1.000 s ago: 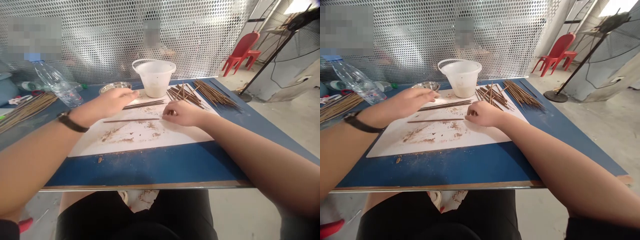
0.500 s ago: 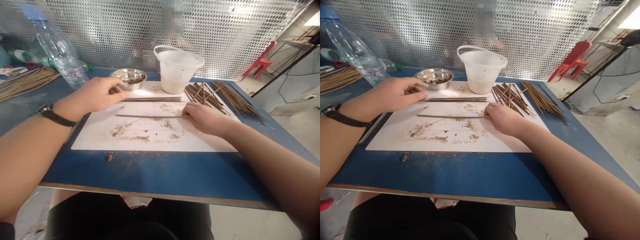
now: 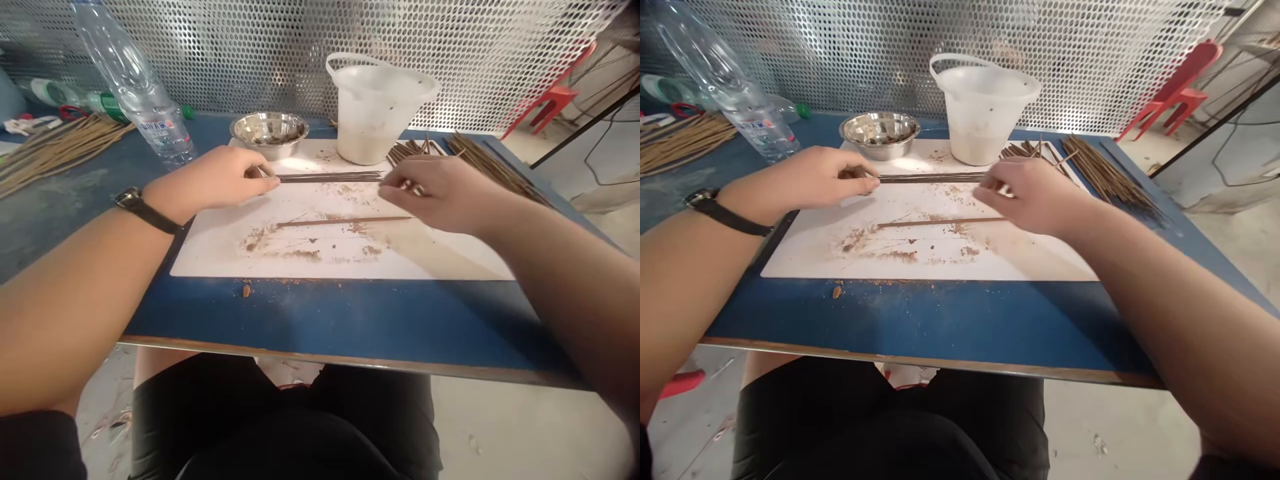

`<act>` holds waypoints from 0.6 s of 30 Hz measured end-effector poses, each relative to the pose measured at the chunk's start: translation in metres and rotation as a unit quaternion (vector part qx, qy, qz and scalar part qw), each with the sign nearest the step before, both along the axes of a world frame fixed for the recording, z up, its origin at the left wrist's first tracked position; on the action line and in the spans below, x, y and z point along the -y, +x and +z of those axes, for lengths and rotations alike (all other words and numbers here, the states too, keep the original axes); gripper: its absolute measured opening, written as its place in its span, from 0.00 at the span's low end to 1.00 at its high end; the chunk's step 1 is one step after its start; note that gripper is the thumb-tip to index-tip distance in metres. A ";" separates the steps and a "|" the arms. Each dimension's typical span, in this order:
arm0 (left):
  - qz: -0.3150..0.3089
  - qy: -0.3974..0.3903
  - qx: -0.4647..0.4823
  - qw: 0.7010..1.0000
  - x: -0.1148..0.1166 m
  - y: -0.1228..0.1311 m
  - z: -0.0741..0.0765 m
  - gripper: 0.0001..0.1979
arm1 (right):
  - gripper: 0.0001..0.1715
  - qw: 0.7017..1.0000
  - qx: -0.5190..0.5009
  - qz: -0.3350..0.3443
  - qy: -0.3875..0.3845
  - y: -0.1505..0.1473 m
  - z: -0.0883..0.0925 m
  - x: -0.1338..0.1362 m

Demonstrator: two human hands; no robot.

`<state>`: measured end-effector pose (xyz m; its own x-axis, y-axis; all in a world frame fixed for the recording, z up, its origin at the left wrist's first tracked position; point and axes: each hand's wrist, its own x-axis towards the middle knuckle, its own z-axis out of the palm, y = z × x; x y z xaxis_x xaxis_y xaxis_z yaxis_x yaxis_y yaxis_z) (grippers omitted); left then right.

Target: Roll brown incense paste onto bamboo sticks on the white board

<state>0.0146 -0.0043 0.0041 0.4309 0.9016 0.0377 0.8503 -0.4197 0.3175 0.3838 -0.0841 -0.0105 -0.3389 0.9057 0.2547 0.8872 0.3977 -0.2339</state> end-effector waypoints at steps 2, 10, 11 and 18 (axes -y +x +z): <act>0.000 -0.003 0.003 1.000 -0.004 -0.002 -0.002 0.27 | 0.24 1.000 -0.001 0.009 0.009 -0.044 -0.001 0.000; -0.005 -0.003 0.019 1.000 -0.012 -0.008 -0.006 0.27 | 0.62 0.998 -0.015 0.056 -0.036 -0.164 -0.038 -0.045; -0.003 -0.002 0.019 1.000 -0.012 -0.008 -0.006 0.26 | 0.67 0.997 -0.013 0.041 -0.056 -0.169 -0.041 -0.046; 0.003 0.003 0.010 1.000 -0.009 -0.006 -0.001 0.20 | 0.75 0.982 0.057 0.015 -0.181 -0.175 -0.033 0.005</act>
<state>0.0089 0.0046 0.0036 0.4247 0.9038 0.0521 0.8465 -0.4168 0.3313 0.2093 -0.0887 -0.0437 -0.3735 0.9195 -0.1226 0.9052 0.3323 -0.2650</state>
